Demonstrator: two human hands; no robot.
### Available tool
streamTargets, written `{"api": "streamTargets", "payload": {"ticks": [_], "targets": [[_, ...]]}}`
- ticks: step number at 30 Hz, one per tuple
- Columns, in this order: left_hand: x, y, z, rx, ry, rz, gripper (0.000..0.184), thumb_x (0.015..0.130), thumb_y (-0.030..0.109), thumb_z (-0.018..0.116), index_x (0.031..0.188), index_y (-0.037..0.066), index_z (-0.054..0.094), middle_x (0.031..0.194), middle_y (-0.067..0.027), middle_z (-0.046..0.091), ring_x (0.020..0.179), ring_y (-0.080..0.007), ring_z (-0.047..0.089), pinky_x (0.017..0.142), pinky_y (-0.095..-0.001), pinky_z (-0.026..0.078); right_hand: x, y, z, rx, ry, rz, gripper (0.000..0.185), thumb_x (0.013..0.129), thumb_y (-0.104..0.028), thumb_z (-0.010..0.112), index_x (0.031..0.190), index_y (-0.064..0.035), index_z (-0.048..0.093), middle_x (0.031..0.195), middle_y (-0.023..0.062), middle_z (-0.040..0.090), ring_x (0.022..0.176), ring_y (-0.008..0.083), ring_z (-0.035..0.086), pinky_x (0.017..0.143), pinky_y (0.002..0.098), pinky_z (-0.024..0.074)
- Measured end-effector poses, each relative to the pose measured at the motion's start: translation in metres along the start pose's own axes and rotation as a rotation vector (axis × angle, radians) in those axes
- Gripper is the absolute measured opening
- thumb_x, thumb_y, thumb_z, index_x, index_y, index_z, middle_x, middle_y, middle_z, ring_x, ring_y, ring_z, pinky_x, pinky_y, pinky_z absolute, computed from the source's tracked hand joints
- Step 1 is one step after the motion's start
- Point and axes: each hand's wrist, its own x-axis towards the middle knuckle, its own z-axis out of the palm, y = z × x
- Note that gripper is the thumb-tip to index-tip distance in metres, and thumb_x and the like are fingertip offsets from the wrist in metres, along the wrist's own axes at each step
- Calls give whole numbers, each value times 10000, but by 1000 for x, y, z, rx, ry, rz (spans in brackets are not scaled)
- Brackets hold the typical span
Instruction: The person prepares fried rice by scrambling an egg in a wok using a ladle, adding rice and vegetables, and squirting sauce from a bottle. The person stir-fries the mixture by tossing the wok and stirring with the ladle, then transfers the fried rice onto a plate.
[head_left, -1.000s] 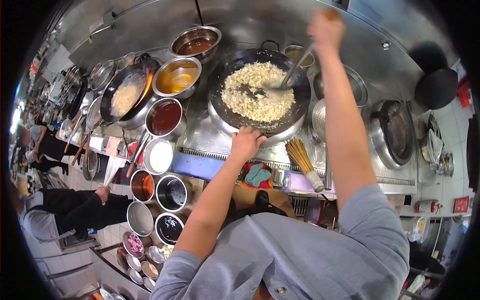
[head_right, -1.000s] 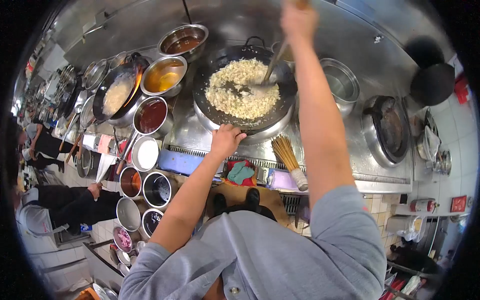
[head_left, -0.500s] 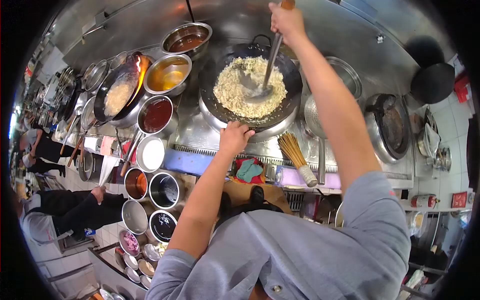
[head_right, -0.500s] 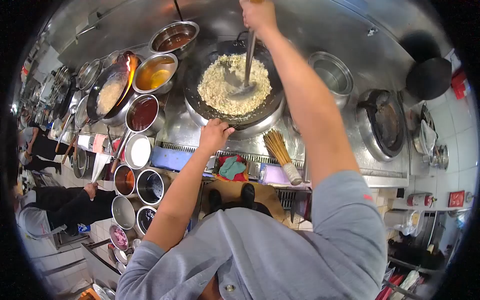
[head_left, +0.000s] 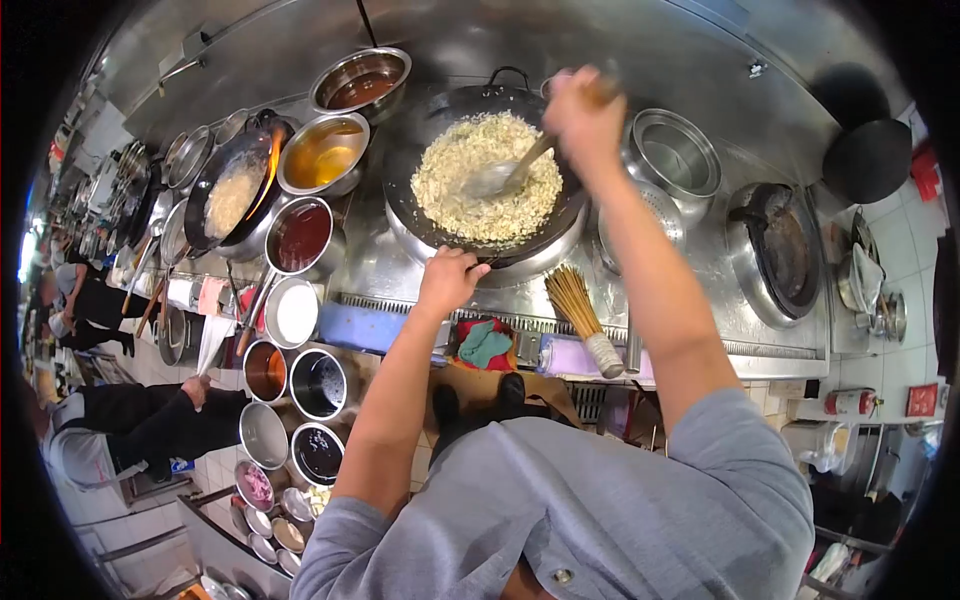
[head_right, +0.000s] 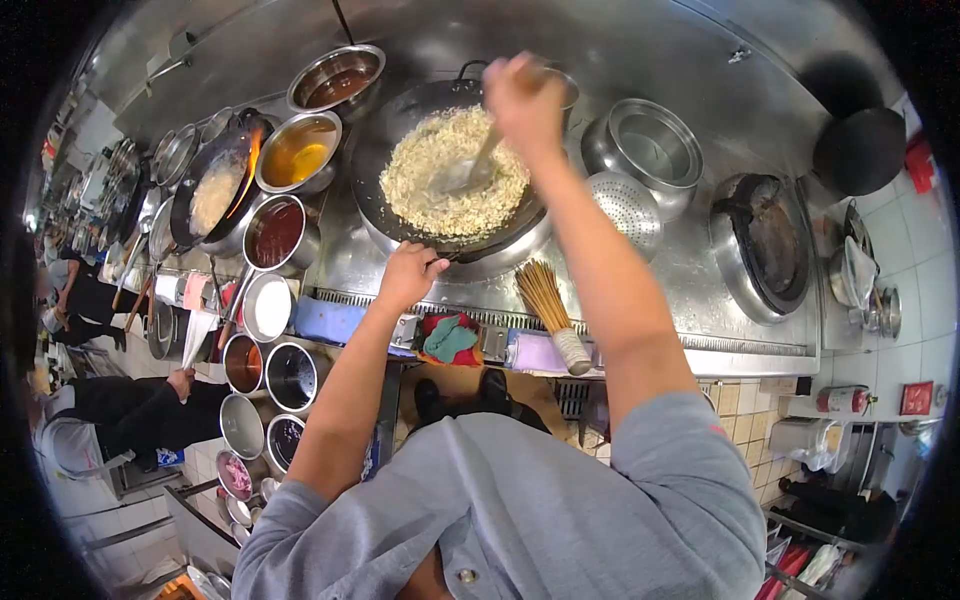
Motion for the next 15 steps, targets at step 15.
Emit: {"api": "streamTargets", "payload": {"ticks": [15], "targets": [[-4, -1, 6, 57, -21, -113, 297, 860, 385, 668, 872, 92, 717, 924, -79, 631, 970, -303, 575, 798, -453, 474, 101, -17, 14, -100, 298, -220, 317, 886, -79, 640, 656, -106, 424, 510, 0, 455, 378, 110, 433, 347, 278, 351]]}}
